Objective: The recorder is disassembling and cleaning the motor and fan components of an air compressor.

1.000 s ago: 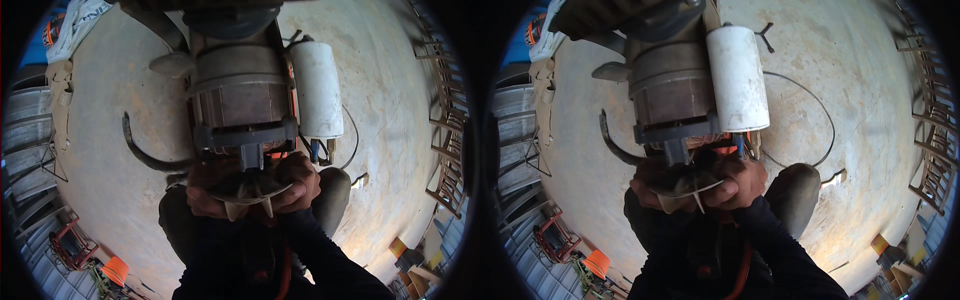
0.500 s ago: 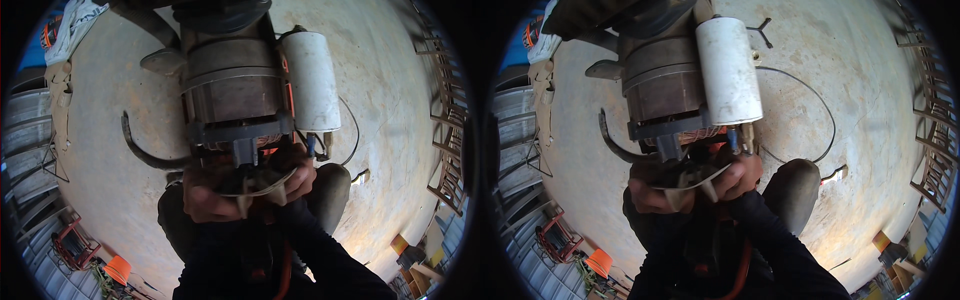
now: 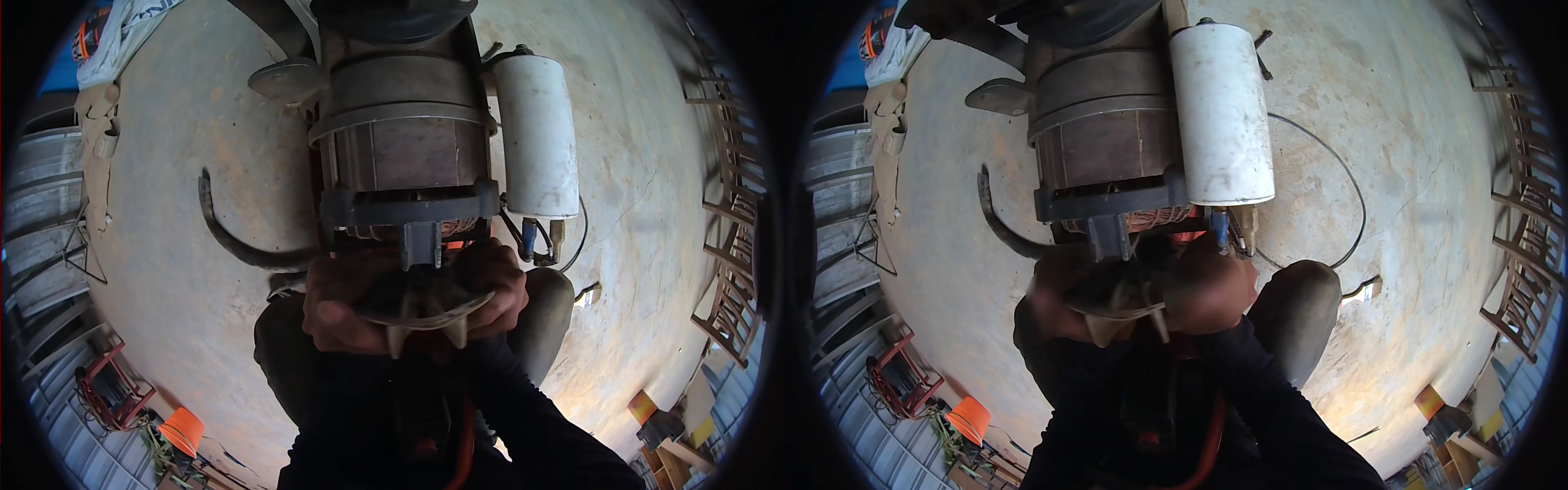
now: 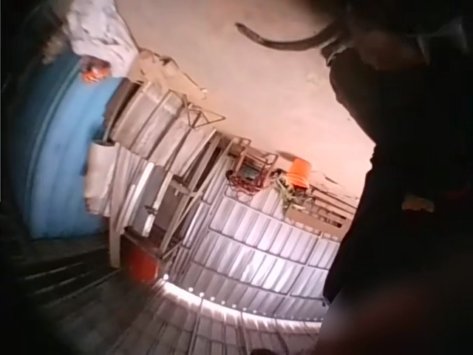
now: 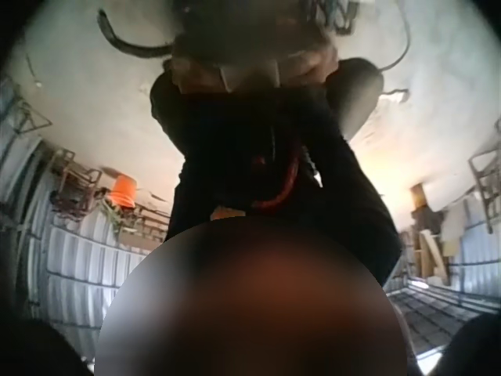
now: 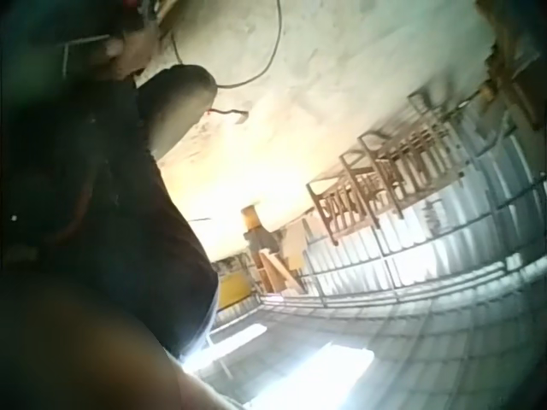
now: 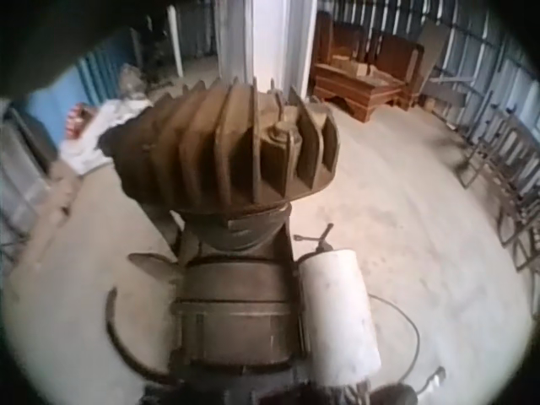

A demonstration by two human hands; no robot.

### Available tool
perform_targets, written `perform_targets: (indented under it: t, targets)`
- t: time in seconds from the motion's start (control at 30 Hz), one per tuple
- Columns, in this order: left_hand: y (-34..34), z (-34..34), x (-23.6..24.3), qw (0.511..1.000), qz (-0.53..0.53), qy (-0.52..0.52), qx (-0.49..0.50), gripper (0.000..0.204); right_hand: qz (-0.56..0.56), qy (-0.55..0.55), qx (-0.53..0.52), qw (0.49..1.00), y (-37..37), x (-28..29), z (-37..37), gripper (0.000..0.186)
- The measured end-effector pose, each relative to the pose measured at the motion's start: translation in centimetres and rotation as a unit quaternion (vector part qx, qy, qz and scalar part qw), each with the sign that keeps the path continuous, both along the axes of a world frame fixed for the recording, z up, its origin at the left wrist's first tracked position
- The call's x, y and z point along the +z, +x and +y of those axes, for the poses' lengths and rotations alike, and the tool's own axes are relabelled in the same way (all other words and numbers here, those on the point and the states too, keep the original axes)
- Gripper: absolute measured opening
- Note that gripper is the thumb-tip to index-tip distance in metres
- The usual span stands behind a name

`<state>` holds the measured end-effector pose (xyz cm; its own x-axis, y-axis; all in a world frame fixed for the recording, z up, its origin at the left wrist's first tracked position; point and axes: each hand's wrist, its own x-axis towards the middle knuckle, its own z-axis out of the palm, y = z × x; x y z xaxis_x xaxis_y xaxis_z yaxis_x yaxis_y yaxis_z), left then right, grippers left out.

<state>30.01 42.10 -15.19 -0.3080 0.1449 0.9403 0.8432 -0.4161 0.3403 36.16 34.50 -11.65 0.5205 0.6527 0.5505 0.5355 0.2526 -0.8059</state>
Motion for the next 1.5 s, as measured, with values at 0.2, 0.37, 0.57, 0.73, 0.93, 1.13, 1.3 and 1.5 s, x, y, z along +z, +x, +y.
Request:
perform_targets:
  t: [0.2, 0.37, 0.57, 0.73, 0.93, 1.13, 1.3, 1.5]
  targets:
    - [-1.2, -1.4, 1.1, 0.998, 0.047, -0.037, -0.015, 0.056, -0.001, -0.043, -0.036, 0.998, 0.0, 0.3, -0.4, 0.042]
    - [-1.7, -1.5, 1.4, 0.996, 0.073, -0.043, -0.002, 0.055, 0.054, -0.042, -0.04, 0.997, -1.1, 0.0, -0.5, 0.046]
    - [-2.9, -2.5, 2.4, 0.984, 0.037, -0.116, -0.132, 0.049, 0.034, 0.002, -0.06, 0.998, -0.8, -0.7, -0.6, 0.037]
    - [-5.0, -2.9, 4.8, 0.964, 0.039, -0.143, -0.222, 0.042, -0.094, 0.043, -0.011, 0.995, -0.6, 1.7, 0.7, 0.029]
    - [-1.6, -3.7, 1.5, 0.985, -0.104, -0.103, -0.09, 0.035, -0.091, -0.01, -0.002, 0.996, 0.6, 1.7, -0.8, 0.013]
    - [-1.5, -4.0, 5.2, 0.862, -0.395, -0.275, -0.159, 0.049, -0.091, 0.013, 0.034, 0.995, 0.9, 3.5, -2.4, 0.022]
    - [-2.0, -4.1, 5.2, 0.893, -0.357, -0.225, -0.158, 0.048, -0.093, 0.033, 0.099, 0.99, 0.5, 2.4, -5.0, 0.052]
    - [-3.9, -4.6, 3.9, 0.887, -0.317, -0.283, -0.181, 0.042, -0.022, -0.069, 0.121, 0.99, 0.5, 1.5, -4.6, 0.074]
